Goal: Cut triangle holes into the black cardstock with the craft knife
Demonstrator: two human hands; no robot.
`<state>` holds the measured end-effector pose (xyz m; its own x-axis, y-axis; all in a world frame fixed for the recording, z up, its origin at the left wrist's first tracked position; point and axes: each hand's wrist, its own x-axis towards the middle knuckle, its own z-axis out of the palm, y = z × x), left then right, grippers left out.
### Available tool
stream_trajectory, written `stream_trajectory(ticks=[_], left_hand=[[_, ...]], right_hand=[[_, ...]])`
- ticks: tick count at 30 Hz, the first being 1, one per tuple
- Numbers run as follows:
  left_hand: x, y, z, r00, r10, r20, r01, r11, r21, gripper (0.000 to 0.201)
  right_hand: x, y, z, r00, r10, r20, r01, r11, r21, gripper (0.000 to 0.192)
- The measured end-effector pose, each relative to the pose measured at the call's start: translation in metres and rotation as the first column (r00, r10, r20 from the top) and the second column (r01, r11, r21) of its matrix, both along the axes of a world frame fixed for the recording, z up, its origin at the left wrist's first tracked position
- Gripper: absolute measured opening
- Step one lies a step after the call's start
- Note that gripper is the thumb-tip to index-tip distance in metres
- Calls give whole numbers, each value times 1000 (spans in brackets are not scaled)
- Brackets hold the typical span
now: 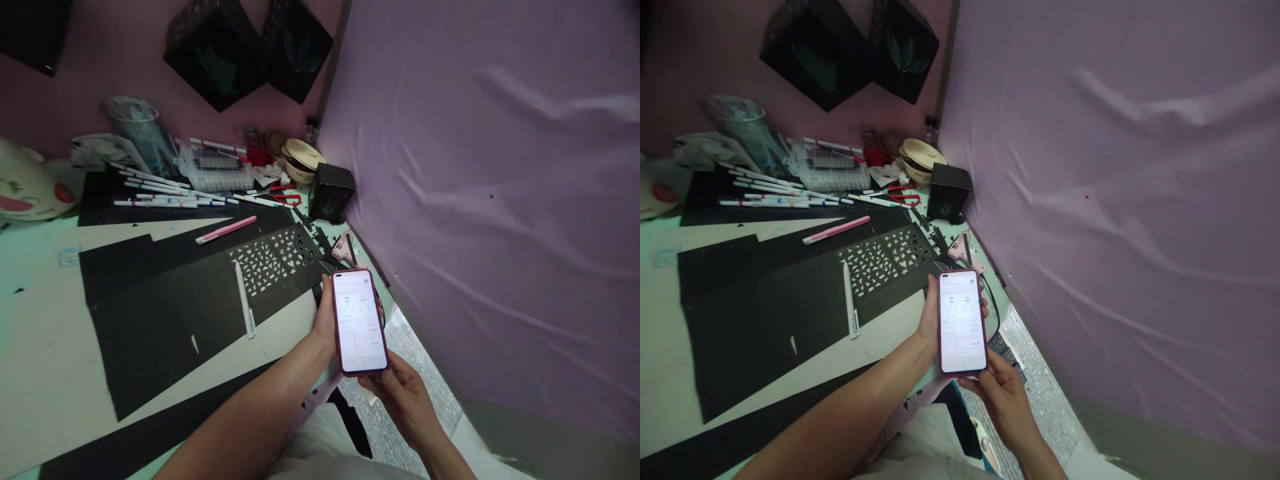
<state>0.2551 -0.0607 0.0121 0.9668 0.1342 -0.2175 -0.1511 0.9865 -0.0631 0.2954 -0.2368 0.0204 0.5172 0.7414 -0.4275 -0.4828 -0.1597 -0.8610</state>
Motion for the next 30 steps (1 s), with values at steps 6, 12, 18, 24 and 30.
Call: stream_trajectory(ticks=[6, 12, 18, 24, 30], left_hand=[[-3, -6, 3, 994, -5, -110, 19, 992, 125, 91], [-31, -18, 7, 968, 6, -252, 83, 936, 341, 58], [-60, -25, 6, 939, 24, -343, 200, 772, 603, 39], [-95, -28, 1, 940, 51, -337, 256, 547, 797, 40], [-130, -32, -4, 955, -17, -296, 281, 366, 887, 35]], right_hand=[[5, -4, -9, 994, -83, -73, 83, 997, 1, 44], [17, -5, -17, 979, -192, -72, 193, 981, 18, 40], [31, 14, -13, 971, -239, -1, 238, 967, 89, 34], [45, 39, -2, 922, -377, 85, 346, 902, 257, 23], [72, 44, 32, 839, -543, 34, 454, 734, 506, 25]])
